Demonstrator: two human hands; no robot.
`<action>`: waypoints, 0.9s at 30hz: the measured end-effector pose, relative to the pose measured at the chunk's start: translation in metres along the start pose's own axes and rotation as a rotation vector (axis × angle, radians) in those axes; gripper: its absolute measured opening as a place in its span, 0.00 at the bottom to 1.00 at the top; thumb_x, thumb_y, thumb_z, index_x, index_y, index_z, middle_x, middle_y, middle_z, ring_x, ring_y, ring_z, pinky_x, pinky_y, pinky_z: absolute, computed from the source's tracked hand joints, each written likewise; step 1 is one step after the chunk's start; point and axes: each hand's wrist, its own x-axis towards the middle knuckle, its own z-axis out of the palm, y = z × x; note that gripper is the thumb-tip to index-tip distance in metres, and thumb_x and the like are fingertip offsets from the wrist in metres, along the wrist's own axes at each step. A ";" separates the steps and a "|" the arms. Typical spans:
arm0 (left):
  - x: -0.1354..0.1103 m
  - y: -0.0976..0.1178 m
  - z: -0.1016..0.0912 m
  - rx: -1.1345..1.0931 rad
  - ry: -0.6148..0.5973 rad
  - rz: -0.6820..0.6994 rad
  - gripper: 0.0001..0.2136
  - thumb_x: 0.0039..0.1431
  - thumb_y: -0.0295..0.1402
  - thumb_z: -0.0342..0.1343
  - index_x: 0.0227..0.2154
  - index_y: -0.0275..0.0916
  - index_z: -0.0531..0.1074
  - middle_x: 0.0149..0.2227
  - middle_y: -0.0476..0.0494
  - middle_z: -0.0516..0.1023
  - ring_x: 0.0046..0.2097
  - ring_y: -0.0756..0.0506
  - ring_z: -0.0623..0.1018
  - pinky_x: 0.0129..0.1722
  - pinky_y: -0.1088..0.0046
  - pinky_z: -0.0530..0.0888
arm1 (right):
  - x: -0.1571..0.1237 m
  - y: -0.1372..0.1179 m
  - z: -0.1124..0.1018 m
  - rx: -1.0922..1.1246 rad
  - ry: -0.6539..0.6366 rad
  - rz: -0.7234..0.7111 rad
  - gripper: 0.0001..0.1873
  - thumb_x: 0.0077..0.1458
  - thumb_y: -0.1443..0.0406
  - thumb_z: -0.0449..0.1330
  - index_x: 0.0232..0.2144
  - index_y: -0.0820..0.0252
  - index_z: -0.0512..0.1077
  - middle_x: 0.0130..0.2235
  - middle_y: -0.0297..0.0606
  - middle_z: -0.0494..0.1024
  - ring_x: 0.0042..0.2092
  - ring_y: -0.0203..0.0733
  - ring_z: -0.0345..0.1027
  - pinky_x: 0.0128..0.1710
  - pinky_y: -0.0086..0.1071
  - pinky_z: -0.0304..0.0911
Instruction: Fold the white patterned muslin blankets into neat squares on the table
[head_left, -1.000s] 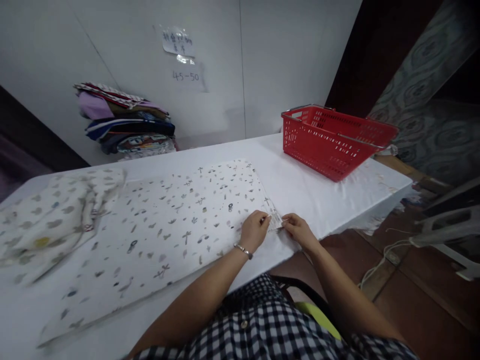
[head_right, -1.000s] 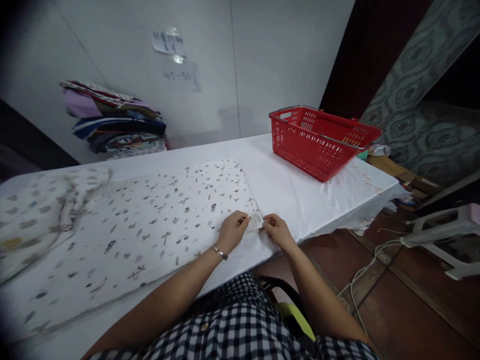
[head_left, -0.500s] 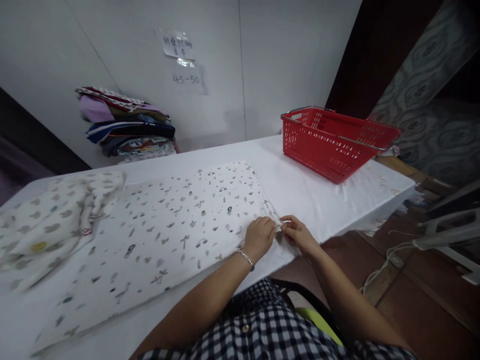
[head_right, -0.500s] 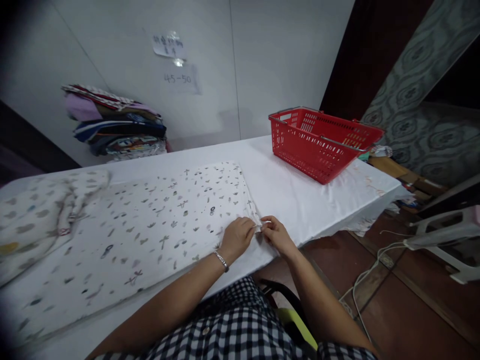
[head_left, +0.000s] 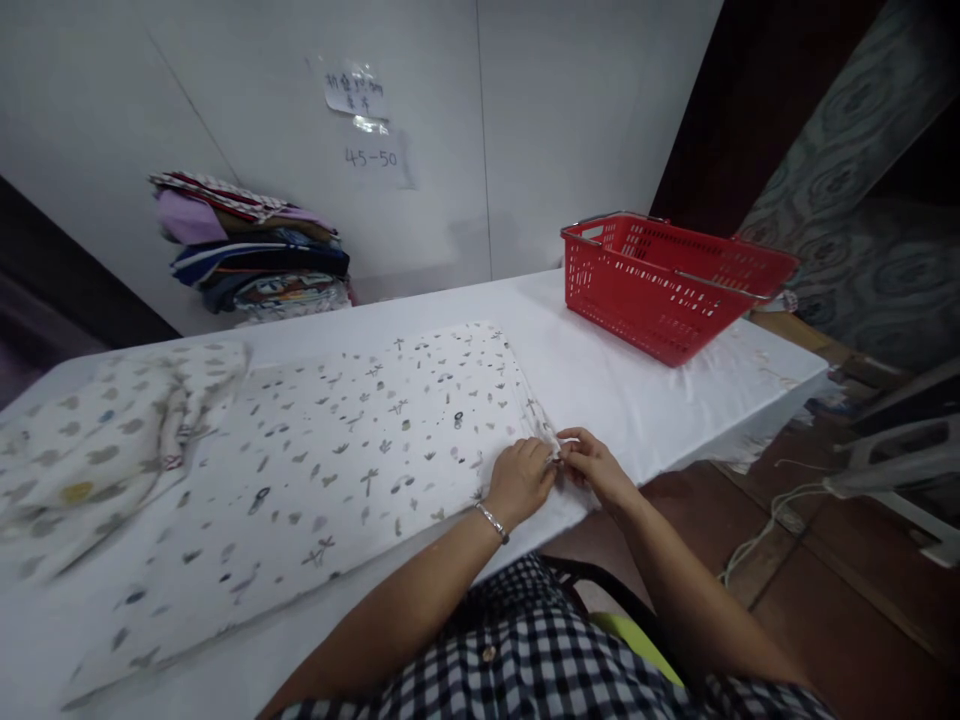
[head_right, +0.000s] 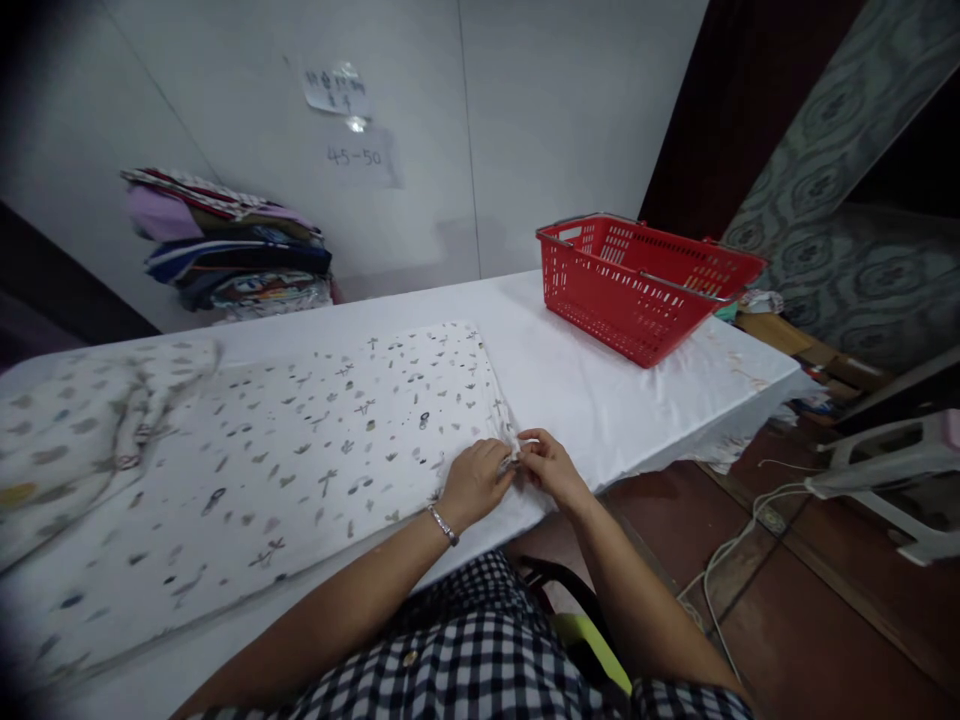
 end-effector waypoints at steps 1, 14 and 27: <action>0.002 -0.001 -0.002 0.007 0.003 -0.013 0.04 0.55 0.31 0.52 0.33 0.38 0.66 0.35 0.45 0.71 0.38 0.45 0.69 0.35 0.69 0.66 | 0.000 -0.001 0.000 -0.004 0.002 -0.007 0.18 0.41 0.64 0.58 0.38 0.57 0.62 0.24 0.26 0.67 0.18 0.28 0.55 0.15 0.24 0.45; 0.012 -0.013 -0.025 0.033 0.088 -0.113 0.04 0.61 0.31 0.46 0.33 0.39 0.65 0.33 0.47 0.71 0.36 0.48 0.70 0.35 0.72 0.65 | -0.001 0.009 -0.006 -1.017 0.078 -0.045 0.13 0.50 0.56 0.54 0.26 0.58 0.71 0.28 0.37 0.75 0.31 0.39 0.65 0.30 0.30 0.53; 0.011 -0.017 -0.024 0.074 0.085 -0.040 0.07 0.62 0.31 0.42 0.35 0.39 0.65 0.34 0.46 0.71 0.37 0.47 0.70 0.37 0.69 0.66 | 0.002 0.014 -0.007 -0.783 0.139 -0.022 0.07 0.46 0.62 0.56 0.22 0.59 0.68 0.23 0.32 0.71 0.26 0.36 0.61 0.26 0.27 0.52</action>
